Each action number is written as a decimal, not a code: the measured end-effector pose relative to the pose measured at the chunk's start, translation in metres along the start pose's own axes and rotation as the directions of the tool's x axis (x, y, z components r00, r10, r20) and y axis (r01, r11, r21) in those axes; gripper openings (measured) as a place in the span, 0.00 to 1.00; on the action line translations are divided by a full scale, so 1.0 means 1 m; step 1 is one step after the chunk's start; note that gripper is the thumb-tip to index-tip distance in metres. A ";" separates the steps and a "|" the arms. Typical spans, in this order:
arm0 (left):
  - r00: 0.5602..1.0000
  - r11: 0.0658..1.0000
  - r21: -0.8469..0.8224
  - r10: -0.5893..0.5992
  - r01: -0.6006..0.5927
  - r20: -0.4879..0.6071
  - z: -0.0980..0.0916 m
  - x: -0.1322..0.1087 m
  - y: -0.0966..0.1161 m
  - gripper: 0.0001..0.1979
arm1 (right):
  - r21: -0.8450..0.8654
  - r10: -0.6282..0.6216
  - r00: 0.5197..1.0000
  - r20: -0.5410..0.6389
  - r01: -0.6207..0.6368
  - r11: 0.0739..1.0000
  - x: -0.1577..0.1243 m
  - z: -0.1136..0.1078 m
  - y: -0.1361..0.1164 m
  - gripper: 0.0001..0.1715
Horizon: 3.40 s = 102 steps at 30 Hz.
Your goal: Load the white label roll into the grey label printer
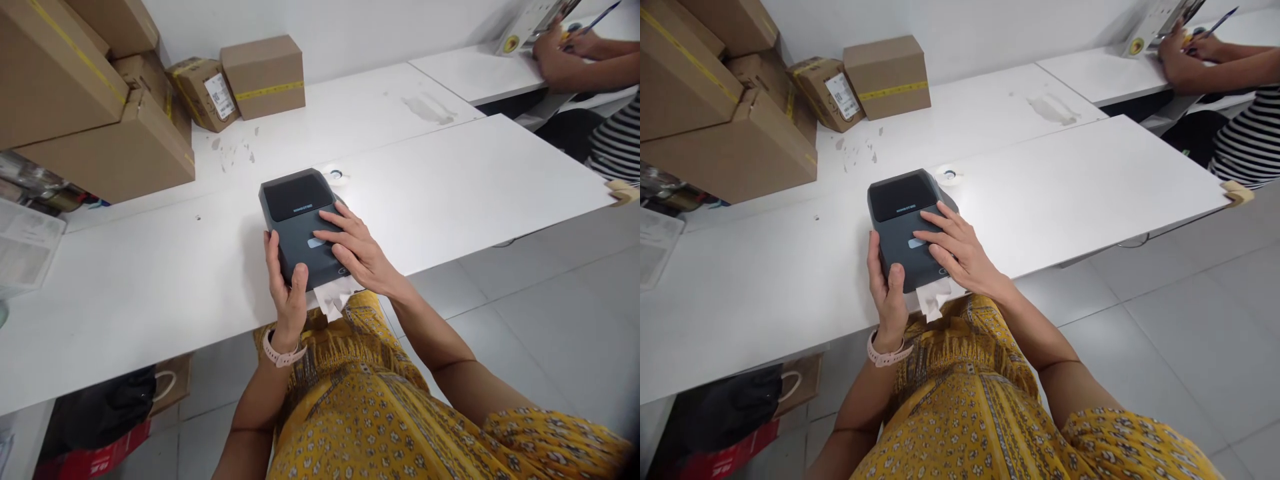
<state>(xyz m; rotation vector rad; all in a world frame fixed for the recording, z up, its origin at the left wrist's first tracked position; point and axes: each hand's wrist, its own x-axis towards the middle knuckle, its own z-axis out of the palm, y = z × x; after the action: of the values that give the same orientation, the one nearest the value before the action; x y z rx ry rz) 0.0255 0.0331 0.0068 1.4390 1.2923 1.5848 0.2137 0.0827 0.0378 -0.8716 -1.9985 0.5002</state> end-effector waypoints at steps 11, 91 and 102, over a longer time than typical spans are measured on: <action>0.994 0.999 -0.013 -0.041 0.040 -0.100 0.006 -0.001 0.001 0.39 | 0.192 0.278 0.961 0.001 -0.273 0.943 -0.012 0.005 -0.005 0.44; 1.000 0.999 0.037 0.020 -0.020 0.005 -0.016 -0.027 -0.003 0.30 | 0.036 0.074 0.954 -0.291 -0.066 0.997 -0.040 0.031 -0.004 0.31; 0.960 0.963 -0.082 0.246 -0.258 -0.131 -0.032 0.075 -0.005 0.27 | -0.155 -0.131 0.928 -0.349 0.080 0.985 0.058 0.004 -0.009 0.41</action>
<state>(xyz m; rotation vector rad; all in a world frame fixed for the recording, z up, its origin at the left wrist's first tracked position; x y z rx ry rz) -0.0218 0.0956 0.0309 1.5139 1.1118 1.9005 0.1854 0.1194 0.0737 -0.8643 -1.7441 0.1272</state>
